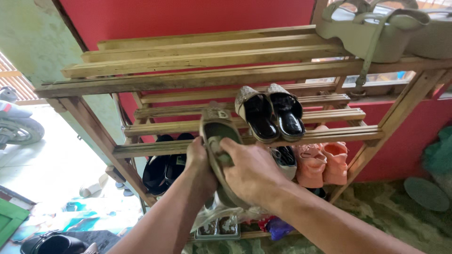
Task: The person wipes several pairs of shoes on a wooden rack using a cloth. They handle each shoe individually, wiping the exterior surfaces before placing them back on the rack.
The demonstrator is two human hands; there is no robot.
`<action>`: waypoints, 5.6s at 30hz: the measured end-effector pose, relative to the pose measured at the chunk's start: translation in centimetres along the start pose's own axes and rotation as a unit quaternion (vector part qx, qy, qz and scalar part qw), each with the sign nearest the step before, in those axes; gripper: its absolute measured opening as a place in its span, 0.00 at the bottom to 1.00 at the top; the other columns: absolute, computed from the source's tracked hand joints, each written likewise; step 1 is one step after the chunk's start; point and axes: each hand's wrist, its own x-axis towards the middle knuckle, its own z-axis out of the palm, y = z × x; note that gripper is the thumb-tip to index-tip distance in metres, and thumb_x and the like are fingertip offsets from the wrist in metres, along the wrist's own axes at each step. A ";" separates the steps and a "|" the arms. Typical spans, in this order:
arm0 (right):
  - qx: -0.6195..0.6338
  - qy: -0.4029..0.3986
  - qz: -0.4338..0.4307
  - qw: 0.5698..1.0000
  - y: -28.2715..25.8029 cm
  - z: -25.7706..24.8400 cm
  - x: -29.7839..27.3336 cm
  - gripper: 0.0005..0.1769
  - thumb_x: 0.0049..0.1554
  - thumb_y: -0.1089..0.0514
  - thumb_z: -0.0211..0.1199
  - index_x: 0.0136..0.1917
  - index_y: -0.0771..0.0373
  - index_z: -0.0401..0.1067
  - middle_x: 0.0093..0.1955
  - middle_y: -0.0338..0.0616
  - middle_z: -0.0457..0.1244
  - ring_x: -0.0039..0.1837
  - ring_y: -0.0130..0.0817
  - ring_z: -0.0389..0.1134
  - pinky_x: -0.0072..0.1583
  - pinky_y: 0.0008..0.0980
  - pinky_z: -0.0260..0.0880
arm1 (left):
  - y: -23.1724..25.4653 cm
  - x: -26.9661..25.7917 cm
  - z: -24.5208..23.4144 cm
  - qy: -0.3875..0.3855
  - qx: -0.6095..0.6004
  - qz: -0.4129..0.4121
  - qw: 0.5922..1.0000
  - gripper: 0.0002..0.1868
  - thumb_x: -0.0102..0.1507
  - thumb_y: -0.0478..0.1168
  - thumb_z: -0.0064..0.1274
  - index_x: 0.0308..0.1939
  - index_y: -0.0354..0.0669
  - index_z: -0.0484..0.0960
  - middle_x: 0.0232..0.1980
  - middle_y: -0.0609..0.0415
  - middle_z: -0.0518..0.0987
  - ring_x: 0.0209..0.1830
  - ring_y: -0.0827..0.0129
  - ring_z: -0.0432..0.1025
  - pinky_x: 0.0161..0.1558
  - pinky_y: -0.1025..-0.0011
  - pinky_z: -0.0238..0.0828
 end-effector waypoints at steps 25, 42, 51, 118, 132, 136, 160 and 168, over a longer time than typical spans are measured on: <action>-0.080 0.230 -0.073 0.967 0.4 0.5 1.9 0.09 0.61 0.62 0.51 0.54 0.64 0.67 0.54 0.56 0.66 0.60 0.50 0.65 0.61 0.47 0.66 | -1.4 1.5 1.3 -0.112 -0.023 0.040 0.993 0.33 0.70 0.58 0.23 0.62 0.44 0.76 0.61 0.42 0.81 0.60 0.53 0.76 0.63 0.54 0.70; 0.049 0.102 -0.080 0.990 -1.9 -1.9 -2.7 0.16 0.58 0.61 0.55 0.57 0.53 0.77 0.48 0.48 0.72 0.47 0.43 0.74 0.48 0.42 0.74 | 0.9 1.9 -0.2 -0.091 -0.037 0.050 0.994 0.31 0.70 0.57 0.24 0.55 0.40 0.78 0.53 0.40 0.81 0.50 0.50 0.76 0.55 0.52 0.74; 0.010 0.071 -0.070 0.995 -1.4 -4.2 -1.0 0.18 0.61 0.47 0.60 0.60 0.54 0.78 0.48 0.41 0.72 0.44 0.31 0.74 0.49 0.30 0.75 | 1.2 2.5 0.0 -0.147 0.028 0.094 0.984 0.31 0.69 0.56 0.25 0.56 0.43 0.80 0.51 0.43 0.83 0.50 0.54 0.77 0.54 0.54 0.75; -0.089 0.246 0.250 0.932 30.3 -14.1 4.9 0.41 0.49 0.33 0.68 0.72 0.46 0.66 0.53 0.49 0.73 0.58 0.50 0.74 0.61 0.51 0.73 | -11.7 12.4 14.8 -0.047 0.780 0.525 0.337 0.08 0.55 0.39 0.58 0.36 0.45 0.87 0.46 0.54 0.81 0.58 0.56 0.66 0.55 0.57 0.62; -0.073 0.292 0.221 0.927 29.8 -13.2 3.8 0.39 0.52 0.32 0.66 0.69 0.53 0.64 0.49 0.56 0.72 0.56 0.57 0.73 0.56 0.55 0.72 | -12.1 11.2 15.0 -0.053 0.756 0.529 0.382 0.12 0.52 0.35 0.56 0.39 0.46 0.88 0.43 0.53 0.80 0.54 0.55 0.66 0.56 0.58 0.60; -0.077 0.283 0.228 0.928 30.0 -13.0 4.0 0.40 0.52 0.31 0.66 0.69 0.53 0.63 0.48 0.56 0.72 0.55 0.56 0.73 0.57 0.54 0.72 | -12.1 11.0 15.0 -0.050 0.769 0.513 0.378 0.11 0.53 0.36 0.54 0.37 0.44 0.88 0.43 0.52 0.80 0.55 0.54 0.66 0.57 0.58 0.60; 0.500 0.039 0.303 0.810 31.9 0.6 4.2 0.14 0.57 0.52 0.64 0.51 0.62 0.81 0.46 0.49 0.74 0.46 0.39 0.74 0.48 0.39 0.73 | -16.6 5.0 9.6 -0.167 0.607 0.560 0.539 0.13 0.62 0.42 0.57 0.49 0.43 0.85 0.51 0.49 0.82 0.56 0.53 0.74 0.59 0.60 0.71; 0.524 -0.210 0.340 0.753 21.8 6.4 5.7 0.15 0.59 0.48 0.60 0.52 0.58 0.77 0.45 0.46 0.70 0.45 0.39 0.71 0.46 0.39 0.71 | -15.9 2.8 -0.4 -0.116 0.659 0.548 0.501 0.21 0.61 0.39 0.56 0.56 0.35 0.79 0.59 0.43 0.78 0.65 0.50 0.70 0.67 0.60 0.66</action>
